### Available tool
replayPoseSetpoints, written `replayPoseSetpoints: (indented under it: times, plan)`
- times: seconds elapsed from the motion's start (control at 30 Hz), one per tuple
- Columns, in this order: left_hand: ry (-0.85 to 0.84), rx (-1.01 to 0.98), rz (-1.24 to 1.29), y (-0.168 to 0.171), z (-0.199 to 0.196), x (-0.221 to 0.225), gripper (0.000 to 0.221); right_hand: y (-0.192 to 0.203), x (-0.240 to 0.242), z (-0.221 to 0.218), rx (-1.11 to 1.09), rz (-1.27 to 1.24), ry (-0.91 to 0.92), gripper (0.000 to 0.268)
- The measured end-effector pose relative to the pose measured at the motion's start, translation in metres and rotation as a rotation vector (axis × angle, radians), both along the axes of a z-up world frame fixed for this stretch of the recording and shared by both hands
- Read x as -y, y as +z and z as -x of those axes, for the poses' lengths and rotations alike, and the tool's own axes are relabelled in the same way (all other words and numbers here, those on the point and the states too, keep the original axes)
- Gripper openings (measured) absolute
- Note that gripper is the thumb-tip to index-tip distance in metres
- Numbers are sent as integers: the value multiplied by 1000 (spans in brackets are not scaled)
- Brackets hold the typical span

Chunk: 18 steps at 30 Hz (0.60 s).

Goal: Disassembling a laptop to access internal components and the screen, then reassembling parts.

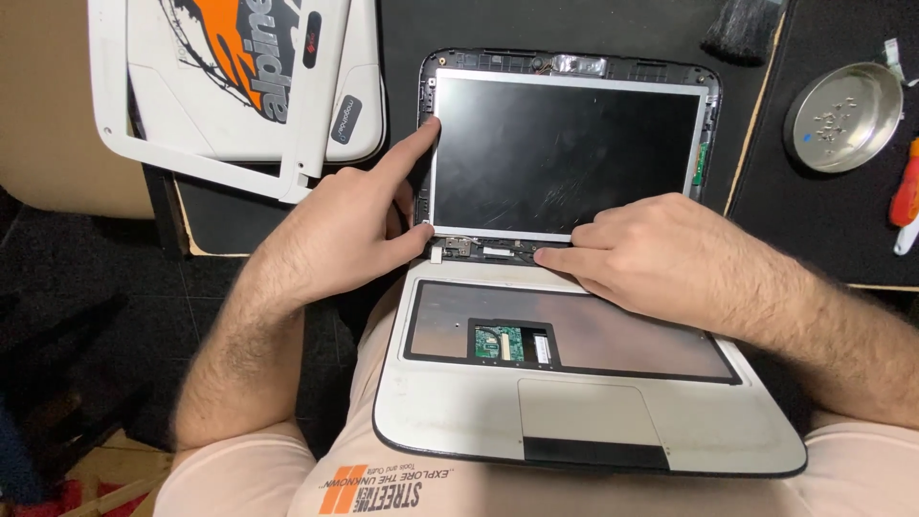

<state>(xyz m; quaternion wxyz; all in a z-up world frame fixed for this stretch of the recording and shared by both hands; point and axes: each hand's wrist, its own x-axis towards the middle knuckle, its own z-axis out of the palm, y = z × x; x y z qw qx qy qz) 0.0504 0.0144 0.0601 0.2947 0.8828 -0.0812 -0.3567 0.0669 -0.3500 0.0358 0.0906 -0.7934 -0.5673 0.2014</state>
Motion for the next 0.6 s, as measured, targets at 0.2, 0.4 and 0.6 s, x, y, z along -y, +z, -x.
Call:
replayPoseSetpoints:
  times: [0.2, 0.4, 0.6]
  plan:
    - [43, 7, 101, -3, 4, -4, 102, -1, 2, 0, -8, 45, 4, 29]
    - [59, -16, 141, -3, 8, -11, 96, 2, 2, -2, -30, -11, -3, 24]
    - [74, 36, 182, -9, 13, -10, 95, 6, 5, -1, -106, 36, -76, 31]
